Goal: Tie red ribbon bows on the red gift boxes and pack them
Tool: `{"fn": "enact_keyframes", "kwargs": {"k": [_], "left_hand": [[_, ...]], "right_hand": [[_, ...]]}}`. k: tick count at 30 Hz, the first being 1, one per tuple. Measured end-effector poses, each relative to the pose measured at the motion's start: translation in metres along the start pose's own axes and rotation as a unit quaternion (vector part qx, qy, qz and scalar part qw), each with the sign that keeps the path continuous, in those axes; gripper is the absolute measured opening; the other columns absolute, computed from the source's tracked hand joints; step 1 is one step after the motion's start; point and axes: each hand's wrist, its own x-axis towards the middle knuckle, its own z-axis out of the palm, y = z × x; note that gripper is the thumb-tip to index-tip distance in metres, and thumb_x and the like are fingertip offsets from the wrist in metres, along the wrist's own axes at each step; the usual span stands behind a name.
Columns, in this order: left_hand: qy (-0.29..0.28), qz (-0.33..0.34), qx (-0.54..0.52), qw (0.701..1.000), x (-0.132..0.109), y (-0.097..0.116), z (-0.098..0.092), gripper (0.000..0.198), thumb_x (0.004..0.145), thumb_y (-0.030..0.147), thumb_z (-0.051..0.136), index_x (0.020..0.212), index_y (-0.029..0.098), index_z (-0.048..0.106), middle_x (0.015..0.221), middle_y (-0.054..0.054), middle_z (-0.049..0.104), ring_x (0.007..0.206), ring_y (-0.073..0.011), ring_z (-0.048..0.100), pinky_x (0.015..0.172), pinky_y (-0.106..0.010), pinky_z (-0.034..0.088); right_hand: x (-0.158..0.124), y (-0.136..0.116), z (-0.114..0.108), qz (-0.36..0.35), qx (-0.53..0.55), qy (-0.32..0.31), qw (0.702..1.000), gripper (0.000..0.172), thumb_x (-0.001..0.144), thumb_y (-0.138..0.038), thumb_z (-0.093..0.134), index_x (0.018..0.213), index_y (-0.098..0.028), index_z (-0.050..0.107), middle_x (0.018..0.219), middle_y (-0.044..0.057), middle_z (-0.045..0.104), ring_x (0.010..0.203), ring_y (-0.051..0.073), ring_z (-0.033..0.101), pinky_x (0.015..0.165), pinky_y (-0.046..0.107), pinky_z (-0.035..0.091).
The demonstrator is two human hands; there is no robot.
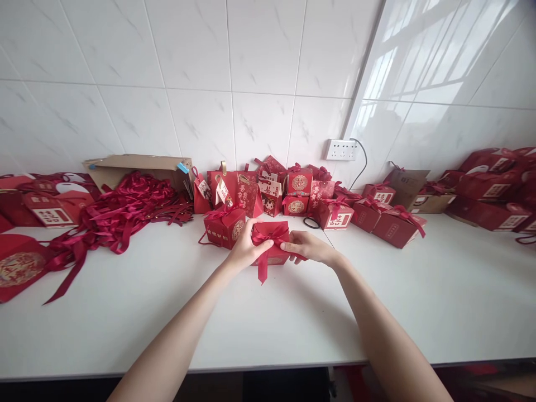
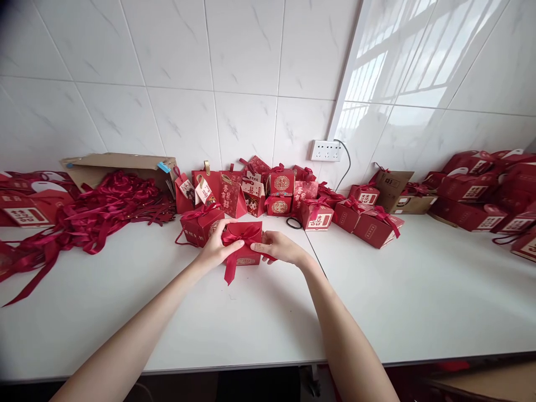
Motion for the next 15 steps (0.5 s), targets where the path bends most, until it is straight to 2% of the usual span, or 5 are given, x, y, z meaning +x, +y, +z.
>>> {"fn": "enact_keyframes", "kwargs": {"k": [3, 6, 10, 15], "left_hand": [[0.017, 0.021, 0.010, 1.000, 0.000, -0.001, 0.000, 0.038, 0.071, 0.031, 0.065, 0.104, 0.023, 0.049, 0.095, -0.002, 0.062, 0.091, -0.0206, 0.062, 0.081, -0.033, 0.048], [0.033, 0.029, 0.024, 0.999, 0.001, -0.003, 0.001, 0.035, 0.073, 0.032, 0.063, 0.103, 0.023, 0.049, 0.099, -0.002, 0.062, 0.095, -0.0199, 0.061, 0.083, -0.032, 0.046], [0.035, 0.016, 0.037, 0.999, 0.002, -0.003, 0.001, 0.038, 0.071, 0.031, 0.064, 0.105, 0.023, 0.048, 0.101, -0.003, 0.061, 0.098, -0.0215, 0.059, 0.084, -0.033, 0.046], [0.025, -0.001, 0.024, 0.999, 0.001, -0.001, 0.000, 0.039, 0.071, 0.032, 0.065, 0.106, 0.024, 0.048, 0.097, -0.003, 0.062, 0.097, -0.0226, 0.059, 0.084, -0.035, 0.046]], "right_hand": [[-0.002, -0.003, -0.002, 0.005, 0.002, -0.031, 0.999, 0.046, 0.069, -0.059, 0.065, 0.080, -0.016, 0.055, 0.066, 0.000, 0.060, 0.056, 0.010, 0.058, 0.053, 0.022, 0.045], [-0.003, -0.004, -0.004, 0.018, -0.004, -0.025, 1.000, 0.045, 0.066, -0.059, 0.067, 0.072, -0.017, 0.051, 0.055, -0.002, 0.060, 0.052, 0.010, 0.057, 0.054, 0.023, 0.042], [-0.005, -0.005, -0.007, 0.027, 0.005, -0.043, 0.999, 0.044, 0.064, -0.057, 0.070, 0.067, -0.016, 0.052, 0.051, -0.001, 0.061, 0.052, 0.010, 0.058, 0.057, 0.023, 0.042], [-0.011, -0.007, -0.013, 0.021, 0.019, -0.104, 0.994, 0.041, 0.064, -0.052, 0.071, 0.061, -0.015, 0.055, 0.050, -0.004, 0.055, 0.051, 0.010, 0.058, 0.057, 0.024, 0.044]]}}
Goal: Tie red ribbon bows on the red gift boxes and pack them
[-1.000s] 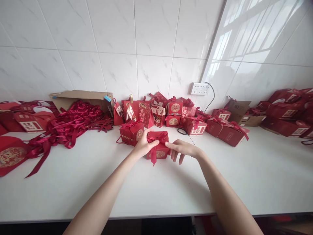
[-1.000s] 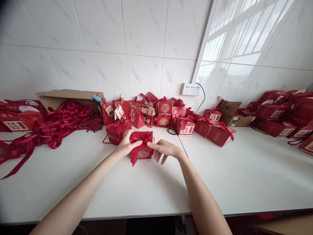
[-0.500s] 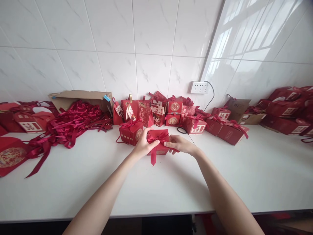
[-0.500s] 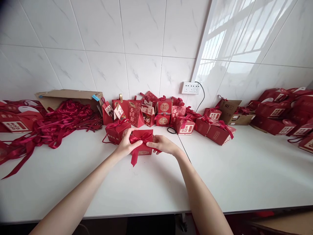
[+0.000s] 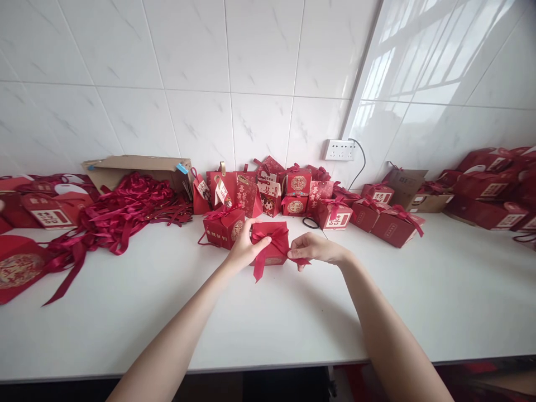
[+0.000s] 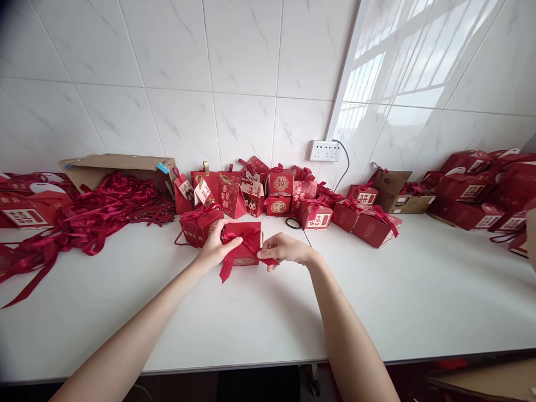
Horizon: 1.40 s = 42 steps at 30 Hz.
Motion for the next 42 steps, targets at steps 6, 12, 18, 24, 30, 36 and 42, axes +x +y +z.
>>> {"fn": "enact_keyframes", "kwargs": {"k": [6, 12, 18, 24, 30, 36, 42], "left_hand": [[0.012, 0.018, 0.015, 1.000, 0.000, 0.002, 0.000, 0.037, 0.070, 0.029, 0.065, 0.103, 0.024, 0.051, 0.093, -0.002, 0.062, 0.094, -0.0214, 0.060, 0.081, -0.033, 0.046], [0.003, 0.020, 0.009, 1.000, -0.001, 0.005, 0.001, 0.035, 0.070, 0.029, 0.064, 0.101, 0.023, 0.048, 0.096, -0.003, 0.062, 0.095, -0.0211, 0.060, 0.084, -0.033, 0.045], [-0.016, 0.010, 0.005, 1.000, -0.001, 0.002, 0.000, 0.039, 0.072, 0.031, 0.062, 0.107, 0.023, 0.046, 0.099, -0.003, 0.061, 0.097, -0.0214, 0.060, 0.089, -0.035, 0.045], [-0.022, 0.001, -0.007, 1.000, -0.002, 0.002, 0.002, 0.044, 0.070, 0.032, 0.064, 0.109, 0.024, 0.046, 0.105, -0.005, 0.061, 0.098, -0.0234, 0.060, 0.089, -0.038, 0.046], [-0.025, 0.023, 0.001, 0.999, -0.004, -0.001, 0.005, 0.045, 0.072, 0.031, 0.064, 0.112, 0.024, 0.043, 0.110, -0.006, 0.058, 0.103, -0.0244, 0.059, 0.088, -0.040, 0.047], [0.020, 0.102, 0.076, 0.992, -0.004, -0.008, 0.009, 0.044, 0.073, 0.028, 0.063, 0.112, 0.023, 0.042, 0.118, -0.009, 0.052, 0.114, -0.0247, 0.050, 0.094, -0.041, 0.043], [0.121, 0.114, 0.020, 0.986, 0.001, -0.021, 0.016, 0.057, 0.069, 0.033, 0.068, 0.113, 0.022, 0.034, 0.121, -0.011, 0.045, 0.115, -0.0230, 0.049, 0.095, -0.040, 0.043]], "right_hand": [[-0.002, 0.007, -0.003, 0.045, 0.013, -0.094, 0.994, 0.035, 0.060, -0.045, 0.074, 0.064, -0.013, 0.062, 0.057, -0.002, 0.060, 0.057, 0.013, 0.063, 0.062, 0.027, 0.052], [0.004, 0.014, 0.001, 0.079, 0.000, -0.149, 0.986, 0.028, 0.059, -0.039, 0.075, 0.071, -0.014, 0.067, 0.065, 0.000, 0.065, 0.065, 0.012, 0.063, 0.062, 0.025, 0.053], [0.001, 0.016, -0.010, 0.121, -0.110, -0.093, 0.982, 0.021, 0.058, -0.031, 0.076, 0.069, -0.016, 0.068, 0.067, 0.000, 0.064, 0.066, 0.012, 0.059, 0.059, 0.023, 0.049], [0.006, 0.014, -0.015, -0.028, -0.066, 0.243, 0.967, 0.044, 0.077, -0.059, 0.052, 0.067, -0.017, 0.055, 0.058, -0.001, 0.051, 0.051, 0.010, 0.047, 0.050, 0.023, 0.038], [0.013, 0.000, 0.015, -0.124, -0.069, 0.300, 0.943, 0.049, 0.077, -0.064, 0.048, 0.060, -0.019, 0.041, 0.053, -0.005, 0.043, 0.049, 0.009, 0.040, 0.048, 0.023, 0.030], [0.017, 0.001, 0.025, -0.133, -0.043, 0.293, 0.946, 0.031, 0.078, -0.043, 0.054, 0.062, -0.020, 0.039, 0.049, -0.005, 0.049, 0.046, 0.011, 0.046, 0.046, 0.023, 0.033], [0.031, 0.014, 0.027, -0.178, -0.026, 0.329, 0.927, 0.030, 0.077, -0.045, 0.053, 0.064, -0.021, 0.041, 0.058, -0.004, 0.048, 0.050, 0.012, 0.048, 0.050, 0.026, 0.040]]}}
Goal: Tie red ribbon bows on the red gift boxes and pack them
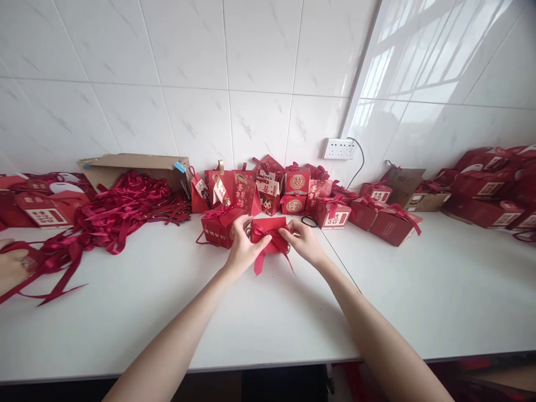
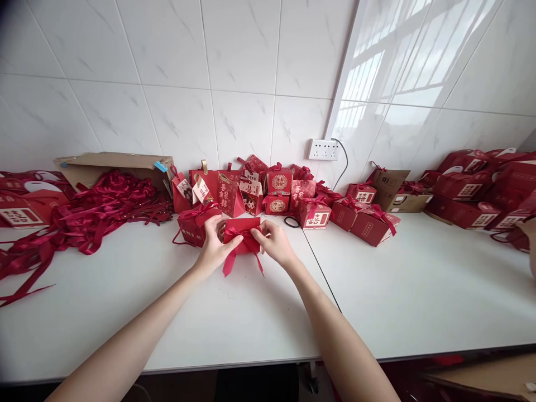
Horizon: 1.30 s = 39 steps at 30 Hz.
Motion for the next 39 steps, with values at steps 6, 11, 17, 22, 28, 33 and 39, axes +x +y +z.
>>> {"fn": "enact_keyframes", "kwargs": {"k": [6, 11, 17, 22, 28, 33, 39], "left_hand": [[0.087, -0.051, 0.041, 0.994, -0.001, 0.001, 0.003, 0.042, 0.065, 0.037, 0.070, 0.089, 0.021, 0.039, 0.095, -0.004, 0.048, 0.089, -0.0190, 0.054, 0.080, -0.036, 0.047], [0.087, -0.043, 0.091, 0.991, 0.003, 0.006, -0.003, 0.029, 0.075, 0.038, 0.060, 0.067, 0.021, 0.038, 0.074, 0.001, 0.044, 0.074, -0.0158, 0.049, 0.072, -0.031, 0.044], [0.080, -0.043, 0.104, 0.990, 0.004, 0.004, -0.005, 0.024, 0.086, 0.029, 0.043, 0.065, 0.022, 0.036, 0.071, 0.000, 0.045, 0.066, -0.0144, 0.046, 0.067, -0.028, 0.041], [0.112, -0.007, 0.101, 0.989, 0.002, -0.005, -0.002, 0.019, 0.087, 0.024, 0.040, 0.068, 0.022, 0.035, 0.076, -0.001, 0.043, 0.071, -0.0152, 0.047, 0.071, -0.029, 0.041], [0.115, -0.006, 0.083, 0.990, 0.002, -0.005, -0.002, 0.021, 0.085, 0.021, 0.040, 0.065, 0.022, 0.035, 0.072, 0.000, 0.042, 0.067, -0.0145, 0.047, 0.068, -0.027, 0.041], [0.109, -0.003, 0.060, 0.992, 0.003, -0.002, -0.005, 0.022, 0.081, 0.018, 0.042, 0.060, 0.021, 0.035, 0.076, -0.001, 0.042, 0.067, -0.0137, 0.047, 0.066, -0.026, 0.043], [0.106, -0.011, 0.065, 0.992, 0.005, 0.001, -0.008, 0.024, 0.080, 0.033, 0.054, 0.064, 0.021, 0.041, 0.079, -0.001, 0.042, 0.068, -0.0134, 0.048, 0.068, -0.028, 0.046]], "right_hand": [[0.002, 0.013, 0.014, -0.021, 0.002, 0.020, 1.000, 0.030, 0.075, -0.045, 0.055, 0.063, -0.022, 0.040, 0.064, -0.002, 0.047, 0.055, 0.013, 0.047, 0.054, 0.029, 0.046], [0.002, 0.020, 0.019, -0.042, -0.014, 0.029, 0.999, 0.028, 0.075, -0.042, 0.055, 0.063, -0.022, 0.041, 0.066, -0.001, 0.047, 0.058, 0.013, 0.046, 0.056, 0.030, 0.047], [0.000, 0.018, 0.022, -0.037, -0.012, 0.027, 0.999, 0.028, 0.075, -0.042, 0.056, 0.063, -0.022, 0.040, 0.067, -0.001, 0.048, 0.057, 0.012, 0.046, 0.056, 0.030, 0.046], [0.000, 0.016, 0.021, -0.015, 0.040, 0.014, 0.999, 0.030, 0.079, -0.047, 0.051, 0.068, -0.022, 0.039, 0.062, -0.003, 0.047, 0.053, 0.013, 0.047, 0.054, 0.030, 0.043], [0.001, 0.016, 0.020, -0.007, 0.084, -0.005, 0.996, 0.037, 0.077, -0.056, 0.051, 0.070, -0.023, 0.038, 0.056, -0.005, 0.046, 0.049, 0.013, 0.047, 0.050, 0.028, 0.041], [0.000, 0.014, 0.019, -0.022, 0.066, -0.024, 0.997, 0.039, 0.079, -0.058, 0.049, 0.070, -0.023, 0.036, 0.058, -0.006, 0.044, 0.048, 0.011, 0.044, 0.050, 0.027, 0.040], [-0.001, 0.013, 0.019, -0.040, 0.050, -0.020, 0.998, 0.038, 0.080, -0.057, 0.048, 0.069, -0.022, 0.037, 0.060, -0.005, 0.043, 0.052, 0.010, 0.044, 0.052, 0.026, 0.038]]}}
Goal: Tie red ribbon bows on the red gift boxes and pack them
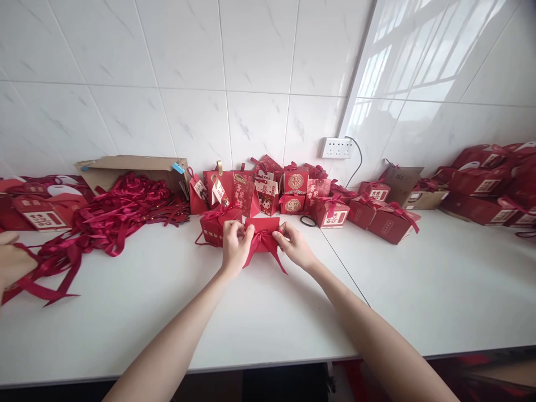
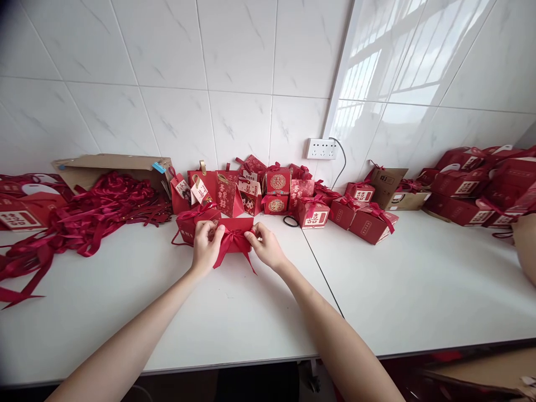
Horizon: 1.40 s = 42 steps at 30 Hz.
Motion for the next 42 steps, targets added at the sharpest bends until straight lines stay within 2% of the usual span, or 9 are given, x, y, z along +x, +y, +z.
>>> {"fn": "enact_keyframes", "kwargs": {"k": [4, 14, 27, 31, 35, 37, 39, 41, 42], "left_hand": [[0.000, 0.003, 0.018, 1.000, 0.002, -0.001, 0.001, 0.024, 0.079, 0.032, 0.056, 0.065, 0.020, 0.042, 0.079, -0.001, 0.041, 0.067, -0.0130, 0.047, 0.067, -0.027, 0.046], [-0.012, 0.042, 0.040, 0.998, -0.003, -0.007, 0.003, 0.018, 0.089, 0.030, 0.039, 0.073, 0.022, 0.040, 0.071, 0.000, 0.047, 0.067, -0.0145, 0.050, 0.068, -0.027, 0.043], [0.007, 0.049, 0.051, 0.997, -0.004, -0.009, 0.007, 0.017, 0.087, 0.027, 0.038, 0.071, 0.023, 0.035, 0.068, -0.001, 0.048, 0.063, -0.0154, 0.050, 0.062, -0.028, 0.043], [-0.010, 0.046, 0.044, 0.998, -0.003, -0.009, 0.005, 0.018, 0.087, 0.029, 0.039, 0.071, 0.023, 0.035, 0.064, 0.001, 0.047, 0.060, -0.0146, 0.050, 0.061, -0.027, 0.043], [-0.040, 0.035, 0.025, 0.998, -0.002, -0.008, 0.002, 0.018, 0.087, 0.031, 0.042, 0.072, 0.023, 0.038, 0.064, 0.002, 0.048, 0.060, -0.0138, 0.051, 0.061, -0.026, 0.044], [-0.043, 0.031, 0.021, 0.998, -0.002, -0.008, 0.002, 0.017, 0.086, 0.032, 0.043, 0.072, 0.023, 0.039, 0.064, 0.002, 0.048, 0.060, -0.0137, 0.050, 0.061, -0.026, 0.045], [-0.045, 0.028, 0.021, 0.998, -0.002, -0.008, 0.001, 0.017, 0.086, 0.032, 0.043, 0.072, 0.023, 0.039, 0.064, 0.002, 0.048, 0.060, -0.0137, 0.050, 0.062, -0.026, 0.045], [-0.053, 0.025, 0.019, 0.998, -0.002, -0.008, 0.001, 0.018, 0.086, 0.033, 0.043, 0.072, 0.023, 0.039, 0.065, 0.002, 0.048, 0.061, -0.0135, 0.050, 0.063, -0.026, 0.044], [-0.055, 0.025, 0.019, 0.998, -0.002, -0.008, 0.001, 0.018, 0.087, 0.033, 0.042, 0.072, 0.022, 0.039, 0.066, 0.001, 0.049, 0.062, -0.0135, 0.050, 0.064, -0.026, 0.044]], "right_hand": [[0.000, 0.000, 0.000, 0.004, 0.002, 0.004, 1.000, 0.041, 0.078, -0.060, 0.048, 0.069, -0.022, 0.037, 0.059, -0.005, 0.044, 0.051, 0.010, 0.044, 0.050, 0.025, 0.039], [0.000, 0.003, 0.001, 0.037, 0.034, 0.013, 0.999, 0.039, 0.078, -0.059, 0.050, 0.072, -0.023, 0.037, 0.054, -0.006, 0.047, 0.044, 0.011, 0.044, 0.044, 0.026, 0.039], [0.004, 0.007, 0.003, 0.062, 0.134, 0.040, 0.988, 0.042, 0.072, -0.060, 0.055, 0.069, -0.023, 0.036, 0.049, -0.008, 0.043, 0.041, 0.009, 0.040, 0.041, 0.023, 0.037], [0.005, 0.009, 0.002, 0.059, 0.092, 0.049, 0.993, 0.040, 0.075, -0.057, 0.053, 0.067, -0.022, 0.035, 0.052, -0.007, 0.041, 0.045, 0.009, 0.041, 0.043, 0.023, 0.038], [0.002, 0.008, -0.002, 0.008, -0.045, 0.094, 0.994, 0.035, 0.077, -0.053, 0.053, 0.083, -0.021, 0.040, 0.077, 0.001, 0.051, 0.063, 0.015, 0.053, 0.055, 0.031, 0.049], [0.000, 0.006, -0.004, -0.056, -0.124, 0.113, 0.984, 0.052, 0.072, -0.055, 0.060, 0.105, -0.019, 0.040, 0.107, 0.012, 0.050, 0.091, 0.024, 0.056, 0.071, 0.042, 0.052], [-0.001, 0.005, -0.006, -0.135, -0.204, 0.079, 0.966, 0.080, 0.064, -0.057, 0.068, 0.124, -0.018, 0.031, 0.129, 0.020, 0.035, 0.121, 0.034, 0.041, 0.091, 0.053, 0.045], [-0.002, 0.005, -0.008, -0.186, -0.256, 0.010, 0.948, 0.097, 0.061, -0.054, 0.073, 0.134, -0.018, 0.020, 0.138, 0.022, 0.023, 0.132, 0.037, 0.025, 0.101, 0.057, 0.036], [-0.002, 0.006, -0.009, -0.192, -0.270, -0.015, 0.943, 0.100, 0.062, -0.050, 0.074, 0.137, -0.019, 0.016, 0.139, 0.021, 0.021, 0.133, 0.037, 0.025, 0.102, 0.057, 0.035]]}}
